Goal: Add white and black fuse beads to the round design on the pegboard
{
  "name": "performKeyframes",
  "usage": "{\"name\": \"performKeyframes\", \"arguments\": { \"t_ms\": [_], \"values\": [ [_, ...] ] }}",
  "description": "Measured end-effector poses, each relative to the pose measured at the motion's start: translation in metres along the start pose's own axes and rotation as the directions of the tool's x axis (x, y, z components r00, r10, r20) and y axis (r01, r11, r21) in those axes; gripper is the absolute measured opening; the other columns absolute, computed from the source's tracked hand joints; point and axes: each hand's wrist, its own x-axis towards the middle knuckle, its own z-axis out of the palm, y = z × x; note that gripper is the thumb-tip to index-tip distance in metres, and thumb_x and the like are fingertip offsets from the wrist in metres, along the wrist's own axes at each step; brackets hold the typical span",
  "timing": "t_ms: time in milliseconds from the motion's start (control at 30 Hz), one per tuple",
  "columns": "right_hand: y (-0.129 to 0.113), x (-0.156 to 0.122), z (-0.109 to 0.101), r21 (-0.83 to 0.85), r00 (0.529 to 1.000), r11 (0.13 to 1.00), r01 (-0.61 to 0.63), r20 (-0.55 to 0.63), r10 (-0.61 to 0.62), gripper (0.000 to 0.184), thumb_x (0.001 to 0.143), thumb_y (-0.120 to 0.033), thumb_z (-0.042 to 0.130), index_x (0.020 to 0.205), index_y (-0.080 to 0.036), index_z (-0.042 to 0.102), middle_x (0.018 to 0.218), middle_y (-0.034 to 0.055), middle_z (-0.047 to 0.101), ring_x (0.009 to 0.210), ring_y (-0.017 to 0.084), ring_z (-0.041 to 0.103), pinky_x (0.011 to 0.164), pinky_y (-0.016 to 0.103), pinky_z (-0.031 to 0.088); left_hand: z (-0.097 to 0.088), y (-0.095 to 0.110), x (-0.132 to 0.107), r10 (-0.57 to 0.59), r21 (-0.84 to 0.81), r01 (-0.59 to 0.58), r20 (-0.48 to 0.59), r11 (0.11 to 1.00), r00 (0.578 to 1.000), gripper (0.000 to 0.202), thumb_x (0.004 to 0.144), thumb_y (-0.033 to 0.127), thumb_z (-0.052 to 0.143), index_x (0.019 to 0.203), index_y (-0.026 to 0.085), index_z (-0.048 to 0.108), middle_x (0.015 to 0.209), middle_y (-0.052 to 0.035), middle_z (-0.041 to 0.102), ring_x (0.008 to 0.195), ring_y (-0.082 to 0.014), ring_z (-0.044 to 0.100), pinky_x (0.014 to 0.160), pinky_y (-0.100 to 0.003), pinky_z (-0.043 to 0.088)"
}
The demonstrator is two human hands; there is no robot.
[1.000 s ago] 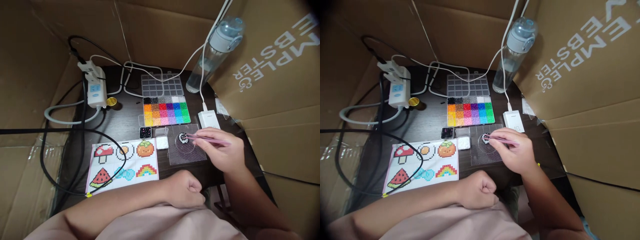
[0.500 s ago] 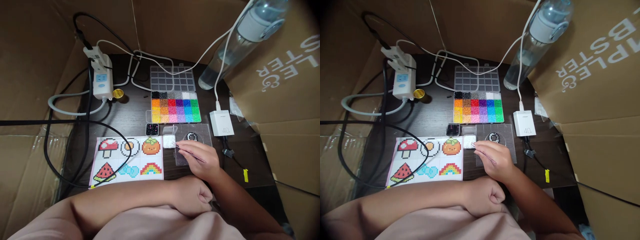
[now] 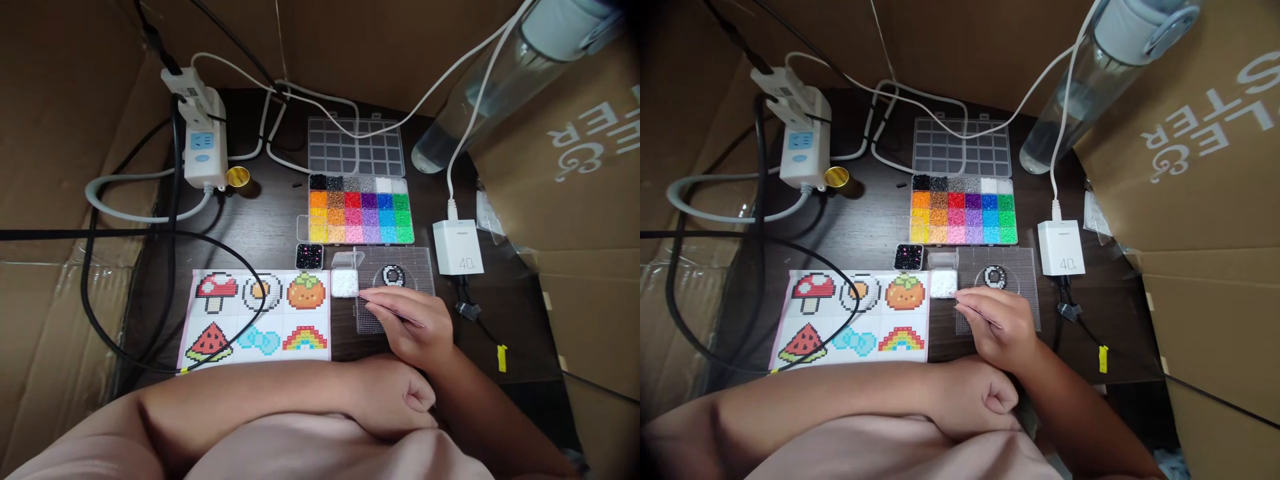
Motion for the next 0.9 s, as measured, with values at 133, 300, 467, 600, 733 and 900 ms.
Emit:
{"name": "performKeyframes", "arguments": {
  "t_ms": [133,300,467,600,733,900],
  "values": [
    [0.0004,0.0007,0.0004,-0.001,1.0,1.0,-0.001,0.023,0.001,0.02,0.084,-0.007,0.064,0.096,-0.02,0.074,0.089,0.0073,0.078,0.078,0.018,0.076,0.07,0.026,0.064,-0.0008,0.0007,-0.0004,0.001,-0.001,-0.001,0.006,1.0,1.0,0.044,0.081,0.026,0.059,0.051,0.018,0.027,0.049,0.0078,0.023,0.051,-0.0078,0.02,0.053,-0.03,0.017],
    [0.0015,-0.001,-0.0001,0.017,1.0,1.0,0.018,0.009,-0.018,0.018,0.083,-0.005,0.066,0.094,-0.018,0.073,0.088,0.0084,0.078,0.078,0.017,0.075,0.07,0.026,0.064,-0.0008,0.001,0.0001,0.002,0.025,-0.002,0.007,1.0,1.0,0.045,0.081,0.029,0.059,0.051,0.018,0.028,0.049,0.0074,0.024,0.051,-0.0083,0.021,0.052,-0.03,0.017],
    [0.0016,-0.001,-0.0014,0.013,0.999,1.0,0.009,0.031,-0.009,0.017,0.084,-0.006,0.065,0.093,-0.018,0.073,0.089,0.0079,0.078,0.079,0.017,0.075,0.07,0.026,0.064,-0.0013,0.0005,0.0002,-0.012,0.021,0.012,0.015,1.0,1.0,0.044,0.081,0.029,0.059,0.052,0.017,0.028,0.049,0.0076,0.024,0.051,-0.0079,0.021,0.053,-0.029,0.017],
    [0.0031,-0.0014,-0.0018,0.014,0.999,1.0,0.008,0.038,-0.009,0.017,0.084,-0.006,0.065,0.095,-0.017,0.073,0.09,0.0079,0.078,0.079,0.016,0.074,0.071,0.025,0.063,-0.0021,0.0006,-0.0006,-0.012,0.023,0.012,0.026,1.0,1.0,0.043,0.081,0.033,0.059,0.054,0.017,0.029,0.051,0.0078,0.024,0.053,-0.0074,0.022,0.054,-0.029,0.018],
    [0.0044,-0.0023,-0.002,0.034,0.999,0.999,0.013,0.034,-0.015,0.017,0.082,-0.003,0.067,0.094,-0.014,0.072,0.09,0.0092,0.077,0.081,0.015,0.074,0.074,0.023,0.062,-0.0023,0.0019,-0.0009,-0.027,0.029,0.026,0.024,0.999,0.999,0.044,0.082,0.034,0.058,0.054,0.017,0.029,0.051,0.008,0.024,0.053,-0.0073,0.022,0.054,-0.029,0.018],
    [0.0043,-0.0015,-0.002,0.026,0.999,1.0,0.009,0.044,-0.01,0.016,0.082,-0.003,0.067,0.094,-0.012,0.073,0.089,0.0102,0.077,0.08,0.015,0.074,0.075,0.022,0.061,-0.0016,0.0016,-0.0005,-0.017,0.018,0.017,0.017,1.0,1.0,0.044,0.081,0.033,0.059,0.053,0.017,0.028,0.05,0.0079,0.024,0.052,-0.0075,0.021,0.053,-0.029,0.018]
  ]
}}
